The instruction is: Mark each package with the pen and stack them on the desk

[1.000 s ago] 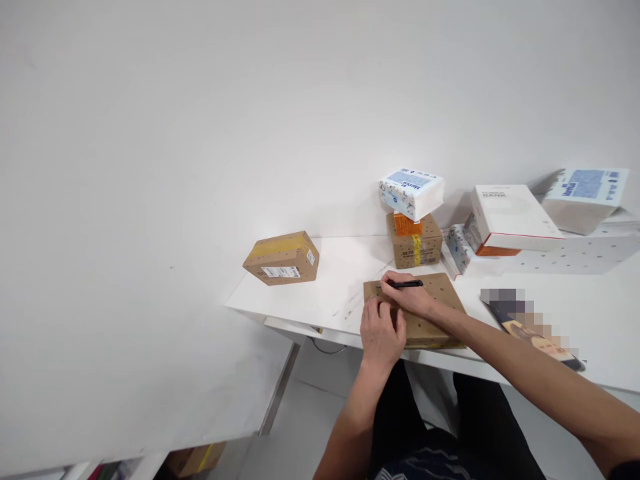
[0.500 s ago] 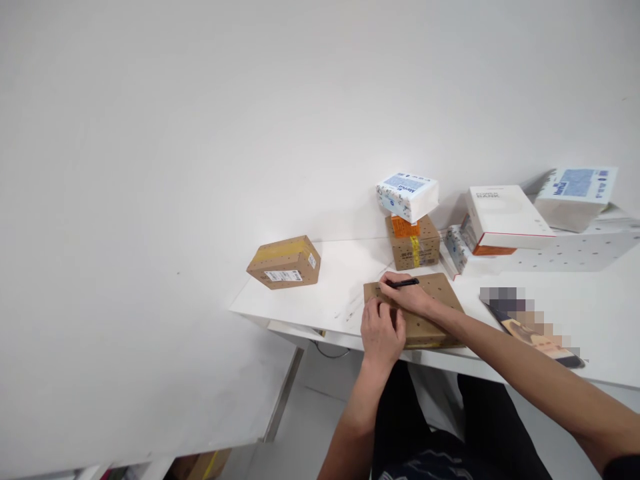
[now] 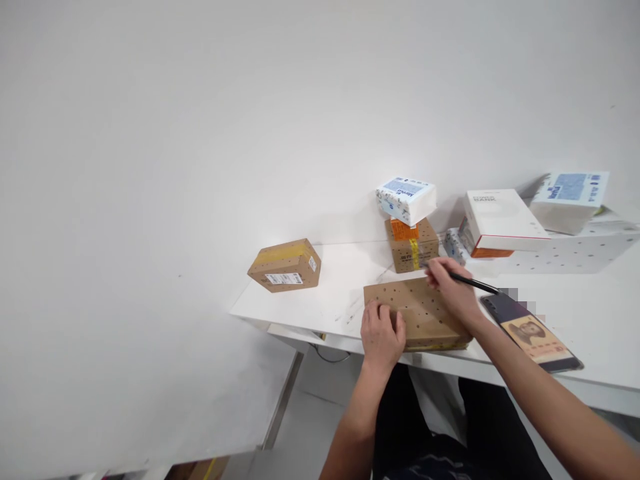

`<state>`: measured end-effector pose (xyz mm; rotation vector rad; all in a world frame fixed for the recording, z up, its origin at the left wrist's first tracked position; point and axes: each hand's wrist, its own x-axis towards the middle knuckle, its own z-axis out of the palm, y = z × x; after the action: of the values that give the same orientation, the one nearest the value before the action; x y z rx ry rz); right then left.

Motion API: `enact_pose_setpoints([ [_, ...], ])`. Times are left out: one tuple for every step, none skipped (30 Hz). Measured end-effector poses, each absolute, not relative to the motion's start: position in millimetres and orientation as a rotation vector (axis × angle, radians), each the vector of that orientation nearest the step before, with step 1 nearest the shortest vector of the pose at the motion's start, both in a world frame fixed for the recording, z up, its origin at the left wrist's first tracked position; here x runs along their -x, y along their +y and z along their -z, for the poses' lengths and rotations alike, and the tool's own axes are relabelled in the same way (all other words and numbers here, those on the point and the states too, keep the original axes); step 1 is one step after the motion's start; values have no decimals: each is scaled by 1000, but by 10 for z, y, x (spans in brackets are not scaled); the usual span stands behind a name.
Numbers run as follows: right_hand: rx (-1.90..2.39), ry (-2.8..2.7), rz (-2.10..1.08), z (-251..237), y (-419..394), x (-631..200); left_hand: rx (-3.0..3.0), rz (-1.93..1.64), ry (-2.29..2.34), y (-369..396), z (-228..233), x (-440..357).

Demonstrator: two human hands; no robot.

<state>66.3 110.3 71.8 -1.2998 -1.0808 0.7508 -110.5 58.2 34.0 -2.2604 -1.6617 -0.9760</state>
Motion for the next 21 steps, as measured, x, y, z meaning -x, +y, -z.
enact_pose_setpoints([
  [1350, -1020, -672, -643, 1037, -812, 2264, 978, -1660, 583, -341, 1107],
  [1401, -975, -621, -546, 971, -965, 2267, 979, -1658, 586, -341, 1108],
  [1468, -938, -582, -435, 907, -1113, 2268, 978, -1657, 589, -342, 1109],
  [1552, -940, -566, -320, 847, -1248, 2269, 976, -1656, 592, -342, 1109],
  [1664, -994, -592, -209, 796, -1361, 2271, 972, -1656, 594, -342, 1108],
  [1818, -1129, -643, -111, 754, -1447, 2272, 967, -1658, 596, -341, 1107],
  [1963, -1297, -684, -30, 722, -1502, 2272, 961, -1662, 598, -340, 1106],
  [2086, -1467, -715, 30, 702, -1526, 2271, 958, -1666, 599, -338, 1105],
  [2177, -1614, -731, 72, 692, -1523, 2270, 956, -1666, 601, -336, 1105],
  [2233, -1714, -732, 97, 691, -1499, 2266, 957, -1663, 602, -333, 1105],
  [2263, -1761, -726, 110, 695, -1461, 2262, 959, -1656, 604, -331, 1105],
  [2280, -1772, -728, 114, 703, -1418, 2259, 960, -1648, 606, -328, 1107],
  [2297, -1767, -733, 111, 712, -1377, 2258, 957, -1639, 609, -325, 1108],
  [2316, -1768, -734, 105, 717, -1344, 2258, 950, -1634, 612, -324, 1110],
  [2334, -1767, -732, 97, 716, -1324, 2258, 941, -1634, 615, -322, 1112],
  [2351, -1759, -735, 88, 707, -1320, 2262, 932, -1634, 619, -321, 1114],
  [2371, -1746, -722, 79, 686, -1333, 2267, 924, -1634, 622, -320, 1116],
  [2398, -1731, -668, 71, 655, -1361, 2272, 918, -1633, 625, -319, 1117],
  [2438, -1707, -570, 66, 613, -1402, 2275, 915, -1630, 628, -317, 1117],
  [2493, -1664, -441, 64, 562, -1452, 2275, 914, -1627, 630, -315, 1118],
  [2553, -1603, -305, 68, 505, -1507, 2273, 913, -1621, 633, -311, 1117],
])
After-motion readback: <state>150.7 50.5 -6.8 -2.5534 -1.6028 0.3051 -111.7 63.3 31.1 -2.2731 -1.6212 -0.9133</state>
